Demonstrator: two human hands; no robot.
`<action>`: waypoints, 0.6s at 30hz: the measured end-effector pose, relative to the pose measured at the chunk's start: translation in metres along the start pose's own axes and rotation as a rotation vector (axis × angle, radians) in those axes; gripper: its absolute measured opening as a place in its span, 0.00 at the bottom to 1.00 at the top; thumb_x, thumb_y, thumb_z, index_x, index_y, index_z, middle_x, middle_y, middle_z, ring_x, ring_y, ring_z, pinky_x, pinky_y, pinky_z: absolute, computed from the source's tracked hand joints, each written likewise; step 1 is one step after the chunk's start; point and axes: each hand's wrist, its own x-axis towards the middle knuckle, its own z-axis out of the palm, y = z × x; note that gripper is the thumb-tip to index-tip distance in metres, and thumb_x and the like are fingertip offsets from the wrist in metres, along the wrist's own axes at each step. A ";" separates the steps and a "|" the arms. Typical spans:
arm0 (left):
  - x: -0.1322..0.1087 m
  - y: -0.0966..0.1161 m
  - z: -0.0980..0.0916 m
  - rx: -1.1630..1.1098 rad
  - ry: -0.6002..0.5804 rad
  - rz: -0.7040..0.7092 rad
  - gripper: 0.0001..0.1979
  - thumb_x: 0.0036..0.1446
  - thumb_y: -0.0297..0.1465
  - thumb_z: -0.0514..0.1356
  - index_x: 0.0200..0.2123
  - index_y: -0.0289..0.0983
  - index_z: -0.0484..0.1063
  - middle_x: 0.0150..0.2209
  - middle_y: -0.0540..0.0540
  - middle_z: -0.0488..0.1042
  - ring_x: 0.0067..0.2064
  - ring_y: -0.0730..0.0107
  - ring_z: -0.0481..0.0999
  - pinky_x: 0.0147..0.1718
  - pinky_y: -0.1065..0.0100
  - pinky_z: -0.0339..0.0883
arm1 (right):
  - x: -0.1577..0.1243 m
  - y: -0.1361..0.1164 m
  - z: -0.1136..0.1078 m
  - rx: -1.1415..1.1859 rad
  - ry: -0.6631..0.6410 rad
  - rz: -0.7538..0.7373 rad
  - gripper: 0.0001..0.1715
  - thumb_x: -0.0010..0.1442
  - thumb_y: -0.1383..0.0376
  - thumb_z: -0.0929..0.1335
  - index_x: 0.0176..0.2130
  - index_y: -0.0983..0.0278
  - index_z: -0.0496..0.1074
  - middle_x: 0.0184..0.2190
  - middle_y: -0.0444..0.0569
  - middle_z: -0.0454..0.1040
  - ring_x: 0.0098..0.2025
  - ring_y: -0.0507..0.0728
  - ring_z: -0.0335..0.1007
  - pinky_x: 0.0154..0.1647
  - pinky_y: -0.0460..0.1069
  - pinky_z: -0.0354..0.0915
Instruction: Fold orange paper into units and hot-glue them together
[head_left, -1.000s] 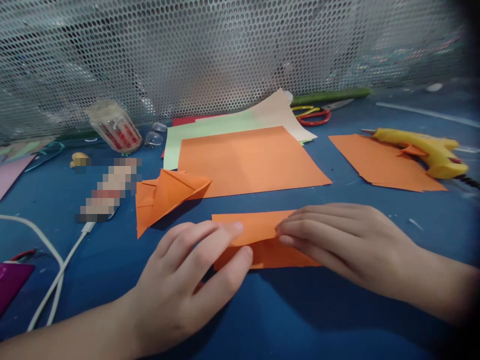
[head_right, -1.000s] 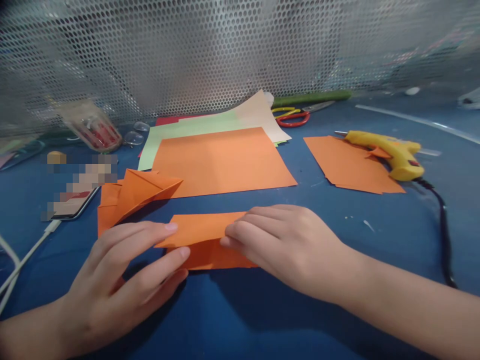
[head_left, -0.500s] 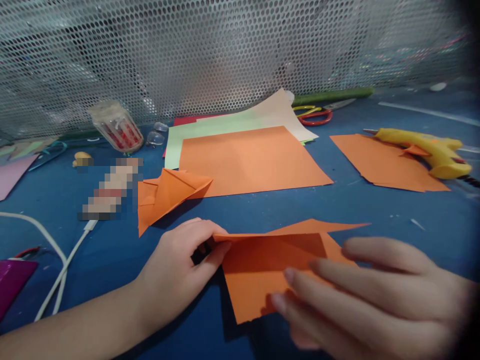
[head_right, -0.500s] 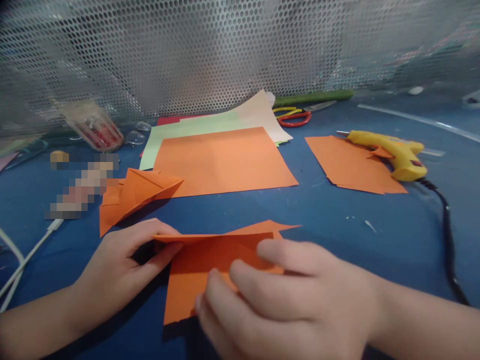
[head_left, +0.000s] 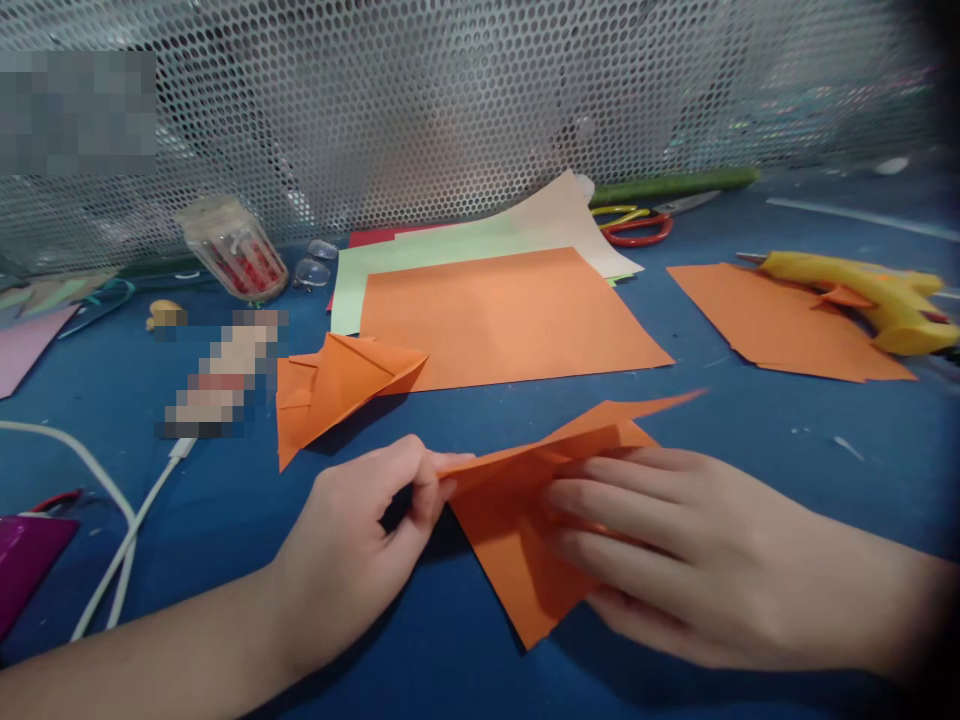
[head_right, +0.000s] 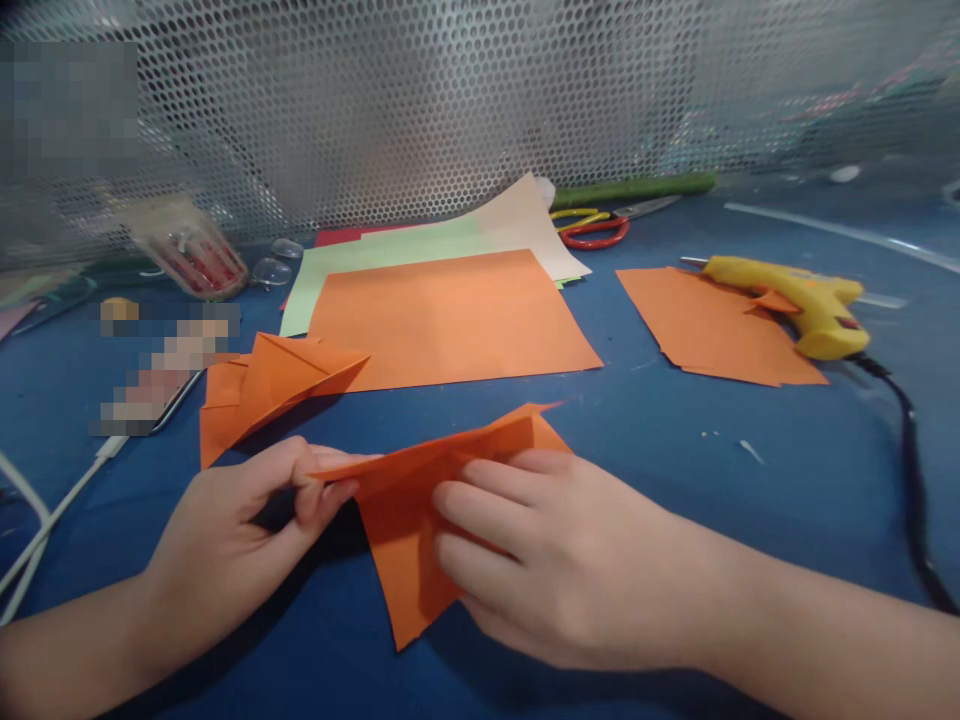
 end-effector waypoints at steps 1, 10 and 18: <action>-0.001 0.000 0.000 0.004 -0.001 0.009 0.17 0.71 0.19 0.55 0.31 0.43 0.59 0.29 0.58 0.80 0.37 0.74 0.88 0.36 0.80 0.77 | -0.001 0.000 0.000 0.038 -0.035 0.025 0.19 0.77 0.70 0.63 0.37 0.60 0.78 0.35 0.50 0.83 0.35 0.57 0.79 0.35 0.52 0.73; -0.011 -0.009 0.000 0.063 -0.042 0.165 0.24 0.73 0.16 0.51 0.44 0.45 0.83 0.49 0.51 0.91 0.46 0.67 0.93 0.50 0.69 0.86 | -0.001 0.001 -0.006 0.263 -0.224 0.149 0.08 0.74 0.64 0.71 0.38 0.58 0.74 0.32 0.45 0.80 0.31 0.55 0.75 0.32 0.50 0.69; -0.011 -0.005 -0.002 0.061 -0.094 0.173 0.22 0.74 0.17 0.55 0.58 0.42 0.83 0.60 0.50 0.88 0.55 0.71 0.91 0.60 0.74 0.80 | -0.001 -0.007 0.000 0.254 -0.060 0.390 0.21 0.76 0.71 0.61 0.35 0.59 0.77 0.28 0.45 0.82 0.26 0.55 0.80 0.28 0.49 0.72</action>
